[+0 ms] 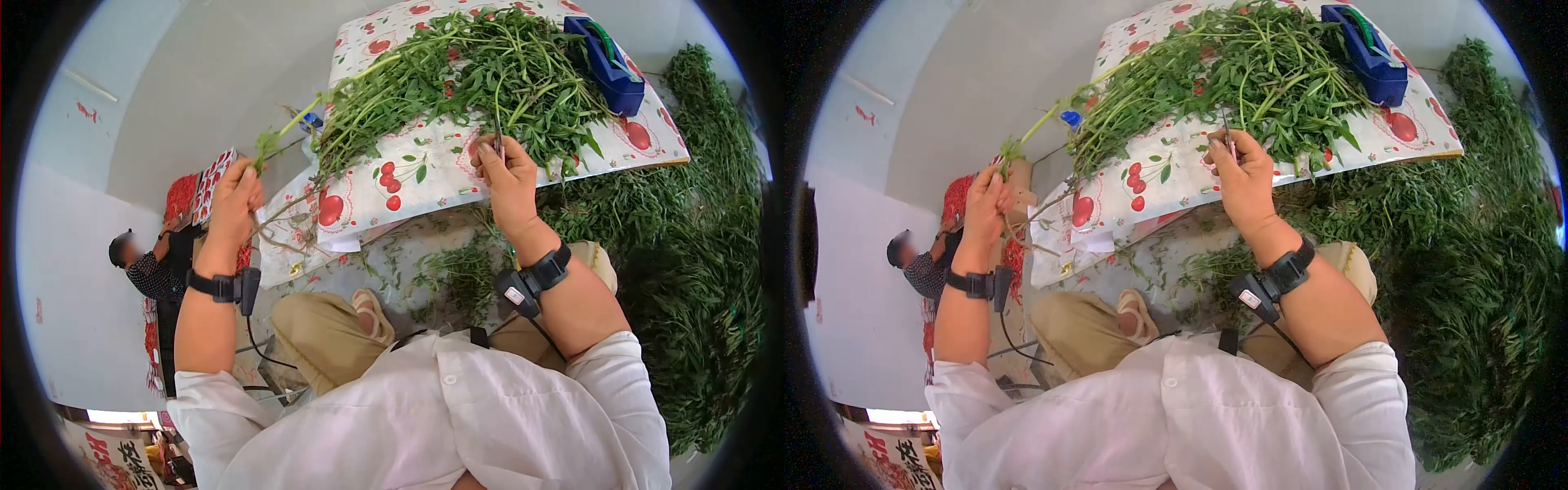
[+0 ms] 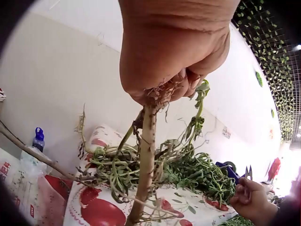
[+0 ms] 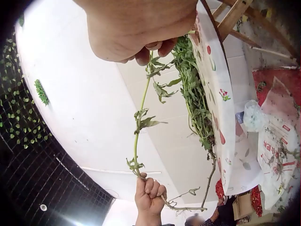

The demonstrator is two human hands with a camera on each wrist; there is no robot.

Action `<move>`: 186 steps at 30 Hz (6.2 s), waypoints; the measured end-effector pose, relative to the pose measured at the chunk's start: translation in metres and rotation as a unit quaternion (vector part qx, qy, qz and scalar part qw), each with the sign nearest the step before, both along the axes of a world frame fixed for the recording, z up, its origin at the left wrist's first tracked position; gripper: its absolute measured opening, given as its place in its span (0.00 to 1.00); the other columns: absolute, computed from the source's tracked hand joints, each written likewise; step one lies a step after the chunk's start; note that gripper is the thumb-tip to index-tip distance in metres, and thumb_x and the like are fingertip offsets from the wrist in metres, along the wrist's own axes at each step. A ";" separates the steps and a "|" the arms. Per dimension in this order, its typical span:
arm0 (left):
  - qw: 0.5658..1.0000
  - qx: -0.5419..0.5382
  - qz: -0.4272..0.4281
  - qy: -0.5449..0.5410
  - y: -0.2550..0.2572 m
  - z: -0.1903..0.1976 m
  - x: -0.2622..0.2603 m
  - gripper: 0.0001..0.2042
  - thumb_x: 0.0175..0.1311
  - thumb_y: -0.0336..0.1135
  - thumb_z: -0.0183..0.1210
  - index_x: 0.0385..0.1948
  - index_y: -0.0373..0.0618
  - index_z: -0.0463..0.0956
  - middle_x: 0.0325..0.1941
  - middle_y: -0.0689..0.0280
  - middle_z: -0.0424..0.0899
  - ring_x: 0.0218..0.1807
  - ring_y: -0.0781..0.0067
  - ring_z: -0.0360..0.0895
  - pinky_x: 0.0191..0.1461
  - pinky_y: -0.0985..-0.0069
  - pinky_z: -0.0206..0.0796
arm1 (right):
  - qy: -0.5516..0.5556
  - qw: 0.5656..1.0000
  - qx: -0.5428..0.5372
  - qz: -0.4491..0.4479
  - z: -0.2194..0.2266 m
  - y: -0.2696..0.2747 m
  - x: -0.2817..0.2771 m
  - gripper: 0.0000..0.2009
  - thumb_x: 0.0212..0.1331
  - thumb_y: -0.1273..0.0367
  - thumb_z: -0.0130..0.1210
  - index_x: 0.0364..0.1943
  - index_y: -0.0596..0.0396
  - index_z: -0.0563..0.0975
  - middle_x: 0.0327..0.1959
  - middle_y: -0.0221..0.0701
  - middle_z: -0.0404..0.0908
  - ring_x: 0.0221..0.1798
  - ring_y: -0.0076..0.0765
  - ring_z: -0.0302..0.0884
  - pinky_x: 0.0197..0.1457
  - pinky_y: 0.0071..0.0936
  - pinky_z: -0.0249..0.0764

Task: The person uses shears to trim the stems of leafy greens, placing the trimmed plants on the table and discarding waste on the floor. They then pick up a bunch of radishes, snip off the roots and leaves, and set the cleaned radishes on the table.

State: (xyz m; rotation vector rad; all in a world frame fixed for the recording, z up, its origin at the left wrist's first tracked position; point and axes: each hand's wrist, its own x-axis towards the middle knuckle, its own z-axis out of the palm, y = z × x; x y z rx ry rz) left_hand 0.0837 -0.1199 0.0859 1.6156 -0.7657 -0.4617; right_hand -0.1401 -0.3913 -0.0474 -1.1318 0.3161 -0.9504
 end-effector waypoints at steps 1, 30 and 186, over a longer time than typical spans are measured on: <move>1.000 -0.004 0.003 -0.010 0.007 0.000 0.000 0.10 0.64 0.37 0.49 0.39 0.40 0.69 0.17 0.77 0.58 0.19 0.88 0.52 0.23 0.87 0.46 | 0.000 1.000 -0.003 0.002 0.000 0.000 0.000 0.07 0.57 0.70 0.51 0.37 0.58 0.74 0.25 0.26 0.76 0.28 0.16 0.71 0.29 0.16 0.68; 0.891 0.244 -0.032 -0.382 0.130 0.039 -0.054 0.08 0.51 0.30 0.58 0.27 0.33 0.73 0.18 0.63 0.68 0.21 0.71 0.65 0.25 0.77 0.54 | 0.152 0.965 -0.209 -0.028 0.004 -0.017 0.062 0.09 0.52 0.75 0.48 0.38 0.59 0.75 0.23 0.29 0.74 0.22 0.23 0.69 0.31 0.23 0.69; 0.983 -0.122 0.135 -0.022 0.035 -0.110 -0.097 0.11 0.59 0.34 0.56 0.37 0.34 0.76 0.26 0.74 0.73 0.28 0.87 0.61 0.31 0.85 0.52 | 0.232 0.918 0.292 0.132 0.028 -0.045 0.013 0.18 0.65 0.58 0.35 0.32 0.59 0.69 0.17 0.28 0.66 0.12 0.24 0.56 0.23 0.29 0.69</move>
